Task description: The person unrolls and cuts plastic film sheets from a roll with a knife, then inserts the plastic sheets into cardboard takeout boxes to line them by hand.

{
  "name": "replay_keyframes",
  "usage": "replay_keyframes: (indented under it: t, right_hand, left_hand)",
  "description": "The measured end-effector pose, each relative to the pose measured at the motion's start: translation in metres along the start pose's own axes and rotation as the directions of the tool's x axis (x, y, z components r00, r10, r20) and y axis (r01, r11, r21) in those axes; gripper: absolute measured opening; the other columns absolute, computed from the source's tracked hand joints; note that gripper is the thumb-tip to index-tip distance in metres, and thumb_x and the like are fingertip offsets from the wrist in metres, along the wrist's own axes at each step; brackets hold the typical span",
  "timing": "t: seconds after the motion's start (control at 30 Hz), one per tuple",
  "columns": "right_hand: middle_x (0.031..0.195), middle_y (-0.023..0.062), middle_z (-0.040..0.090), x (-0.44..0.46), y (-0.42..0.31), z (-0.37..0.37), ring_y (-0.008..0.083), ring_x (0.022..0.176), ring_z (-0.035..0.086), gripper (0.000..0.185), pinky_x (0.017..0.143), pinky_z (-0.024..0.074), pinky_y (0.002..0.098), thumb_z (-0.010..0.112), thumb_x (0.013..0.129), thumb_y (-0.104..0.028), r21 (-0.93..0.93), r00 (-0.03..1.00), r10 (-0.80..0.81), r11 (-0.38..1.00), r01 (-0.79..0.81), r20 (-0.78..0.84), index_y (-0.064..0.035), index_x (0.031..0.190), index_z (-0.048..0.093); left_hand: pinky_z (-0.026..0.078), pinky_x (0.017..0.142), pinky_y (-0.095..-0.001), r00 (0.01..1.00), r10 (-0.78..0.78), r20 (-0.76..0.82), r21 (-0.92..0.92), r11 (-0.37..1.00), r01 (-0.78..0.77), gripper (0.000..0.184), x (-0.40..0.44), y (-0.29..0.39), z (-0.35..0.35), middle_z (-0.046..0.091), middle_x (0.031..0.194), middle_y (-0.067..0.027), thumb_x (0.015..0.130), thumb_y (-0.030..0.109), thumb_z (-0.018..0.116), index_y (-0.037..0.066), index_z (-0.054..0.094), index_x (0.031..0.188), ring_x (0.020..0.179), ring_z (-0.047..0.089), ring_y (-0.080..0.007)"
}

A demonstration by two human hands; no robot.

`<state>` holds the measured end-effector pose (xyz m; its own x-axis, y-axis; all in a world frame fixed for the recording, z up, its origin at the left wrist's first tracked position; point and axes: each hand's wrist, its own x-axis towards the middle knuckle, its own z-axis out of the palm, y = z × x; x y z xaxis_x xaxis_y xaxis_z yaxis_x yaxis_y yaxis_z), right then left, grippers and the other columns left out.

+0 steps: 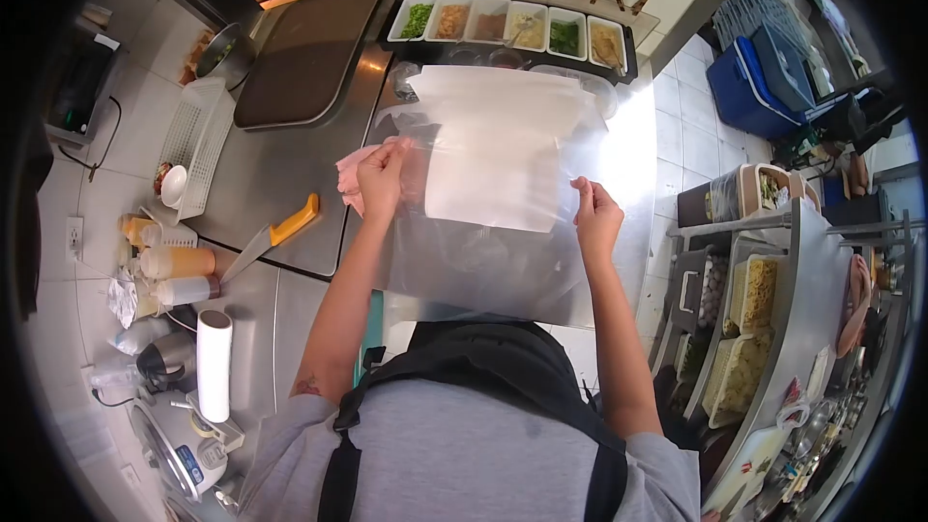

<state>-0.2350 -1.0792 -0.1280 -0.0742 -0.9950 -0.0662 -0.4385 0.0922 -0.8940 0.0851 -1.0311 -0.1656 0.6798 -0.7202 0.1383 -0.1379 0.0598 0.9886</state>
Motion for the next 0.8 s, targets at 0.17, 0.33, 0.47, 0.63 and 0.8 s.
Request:
replay_keyframes:
  t: [0.17, 0.33, 0.47, 0.63, 0.8]
  right_hand:
    - [0.052, 0.0016, 0.051, 0.0, 0.013, 0.007, 0.007, 0.042, 0.043, 0.031, 0.045, 0.0362, 0.027, 0.053, 0.1, -0.029, -0.021, 1.0, -0.003, 1.0, 0.003, 0.004, -0.0046, 0.101, 0.073]
    - [0.056, 0.0039, 0.054, 0.017, 0.022, 0.009, 0.0113, 0.047, 0.044, 0.031, 0.051, 0.0405, 0.0303, 0.052, 0.1, -0.028, -0.118, 0.997, -0.067, 0.991, 0.064, -0.025, -0.0045, 0.104, 0.072]
    - [0.076, 0.0071, 0.06, 0.023, 0.018, -0.005, 0.0145, 0.063, 0.05, 0.028, 0.061, 0.0433, 0.0297, 0.051, 0.1, -0.023, -0.175, 0.95, -0.213, 0.969, 0.175, -0.23, -0.0057, 0.112, 0.069]
    - [0.093, 0.0085, 0.064, -0.006, -0.039, -0.009, 0.0194, 0.083, 0.058, 0.019, 0.073, 0.0462, 0.0305, 0.054, 0.096, -0.01, -0.177, 0.844, -0.494, 0.868, 0.465, -0.209, -0.0046, 0.107, 0.067]
    - [0.091, 0.0116, 0.062, -0.026, -0.075, 0.039, 0.0285, 0.087, 0.059, 0.017, 0.079, 0.0487, 0.0363, 0.062, 0.079, 0.001, -0.06, 0.756, -0.65, 0.754, 0.655, 0.078, -0.0048, 0.095, 0.066]
  left_hand:
    - [0.029, 0.048, -0.0218, 0.997, 0.012, 0.071, 0.055, 0.998, -0.016, 0.02, 0.013, -0.002, 0.0, 0.051, 0.061, 0.0056, 0.087, 0.016, 0.072, -0.004, 0.072, 0.091, 0.055, 0.038, -0.0023]
    - [0.027, 0.048, -0.0215, 0.999, 0.018, 0.044, 0.058, 0.998, -0.02, 0.018, 0.007, -0.009, 0.004, 0.048, 0.061, 0.0066, 0.088, 0.014, 0.071, -0.003, 0.072, 0.093, 0.055, 0.037, -0.0019]
    - [0.028, 0.048, -0.0221, 1.0, 0.014, 0.004, -0.005, 1.0, -0.014, 0.019, 0.003, -0.007, 0.007, 0.05, 0.062, 0.0063, 0.087, 0.014, 0.072, -0.004, 0.072, 0.093, 0.055, 0.037, -0.0023]
    - [0.029, 0.049, -0.0241, 0.998, 0.061, -0.034, 0.048, 0.997, -0.059, 0.019, 0.007, -0.01, 0.005, 0.049, 0.06, 0.0053, 0.086, 0.014, 0.072, -0.005, 0.071, 0.089, 0.056, 0.039, -0.0039]
    - [0.029, 0.048, -0.025, 0.999, 0.051, 0.002, 0.075, 0.996, -0.051, 0.021, 0.01, -0.006, 0.011, 0.046, 0.057, 0.0048, 0.085, 0.016, 0.074, -0.004, 0.071, 0.086, 0.054, 0.037, -0.0047]
